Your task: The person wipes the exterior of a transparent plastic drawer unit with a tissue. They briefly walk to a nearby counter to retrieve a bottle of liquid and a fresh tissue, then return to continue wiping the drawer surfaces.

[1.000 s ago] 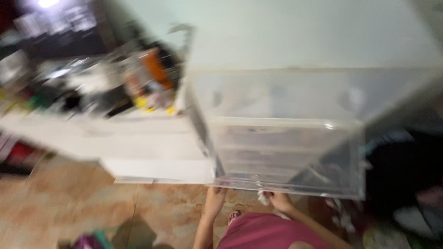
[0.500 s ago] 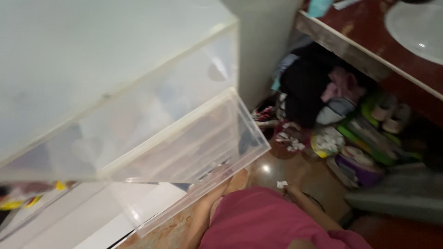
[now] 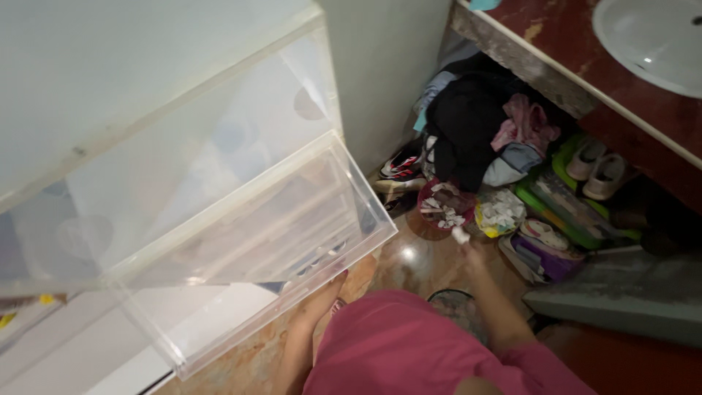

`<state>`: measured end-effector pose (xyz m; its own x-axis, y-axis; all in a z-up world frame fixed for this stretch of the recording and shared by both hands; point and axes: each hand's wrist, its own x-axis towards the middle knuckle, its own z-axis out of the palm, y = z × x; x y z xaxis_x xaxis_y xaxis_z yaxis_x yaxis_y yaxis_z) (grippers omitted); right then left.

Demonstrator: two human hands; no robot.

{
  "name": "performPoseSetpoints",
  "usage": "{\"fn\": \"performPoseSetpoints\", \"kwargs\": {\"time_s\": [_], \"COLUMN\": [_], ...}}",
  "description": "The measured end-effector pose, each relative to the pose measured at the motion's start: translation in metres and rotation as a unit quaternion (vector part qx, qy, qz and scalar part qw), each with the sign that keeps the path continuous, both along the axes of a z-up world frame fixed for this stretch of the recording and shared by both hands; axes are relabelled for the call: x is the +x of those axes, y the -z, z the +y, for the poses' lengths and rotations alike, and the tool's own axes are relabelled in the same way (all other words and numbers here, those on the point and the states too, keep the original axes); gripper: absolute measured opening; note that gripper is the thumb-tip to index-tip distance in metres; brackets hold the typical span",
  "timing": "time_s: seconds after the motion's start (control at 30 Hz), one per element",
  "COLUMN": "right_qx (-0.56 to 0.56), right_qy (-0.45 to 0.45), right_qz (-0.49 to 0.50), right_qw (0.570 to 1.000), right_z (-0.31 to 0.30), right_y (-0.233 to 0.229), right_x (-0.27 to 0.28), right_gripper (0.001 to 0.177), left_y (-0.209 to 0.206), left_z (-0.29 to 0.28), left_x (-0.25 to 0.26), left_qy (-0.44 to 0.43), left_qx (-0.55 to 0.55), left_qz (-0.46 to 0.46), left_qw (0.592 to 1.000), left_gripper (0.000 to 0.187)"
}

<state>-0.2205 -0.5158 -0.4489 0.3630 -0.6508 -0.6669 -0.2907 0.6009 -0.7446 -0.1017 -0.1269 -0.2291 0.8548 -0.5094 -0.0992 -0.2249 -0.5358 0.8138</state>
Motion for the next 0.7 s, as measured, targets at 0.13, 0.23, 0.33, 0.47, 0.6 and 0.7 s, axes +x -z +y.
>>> {"fn": "performPoseSetpoints", "kwargs": {"time_s": [0.13,0.23,0.33,0.47,0.6,0.7], "right_qx": [-0.042,0.027,0.185,0.002,0.053,0.08], "right_qy": [-0.051,-0.11,-0.267,-0.571,-0.765,-0.815], "right_qz": [0.04,0.005,0.027,0.034,-0.179,-0.269], "right_qw": [0.997,0.994,0.945,0.821,0.617,0.506], "right_z": [-0.023,0.008,0.054,0.132,0.212,0.282], "right_y": [-0.002,0.006,0.011,0.006,-0.016,-0.07], "right_x": [0.044,0.058,0.075,0.103,0.128,0.131], "right_gripper": [0.032,0.007,0.026,0.021,0.038,0.034], "left_y": [-0.038,-0.058,-0.031,0.009,0.006,-0.015], "left_z": [0.003,0.013,0.029,0.064,0.095,0.119], "left_x": [-0.01,-0.022,-0.03,-0.048,-0.075,-0.106], "left_qy": [-0.055,-0.127,-0.183,-0.256,-0.374,-0.431], "left_qx": [0.1,0.16,0.012,-0.025,-0.081,-0.14], "left_qz": [-0.03,0.021,0.028,0.029,0.007,-0.047], "left_qw": [0.993,0.979,0.983,0.966,0.924,0.89], "left_gripper": [0.034,0.037,0.038,0.031,0.03,0.032]}}
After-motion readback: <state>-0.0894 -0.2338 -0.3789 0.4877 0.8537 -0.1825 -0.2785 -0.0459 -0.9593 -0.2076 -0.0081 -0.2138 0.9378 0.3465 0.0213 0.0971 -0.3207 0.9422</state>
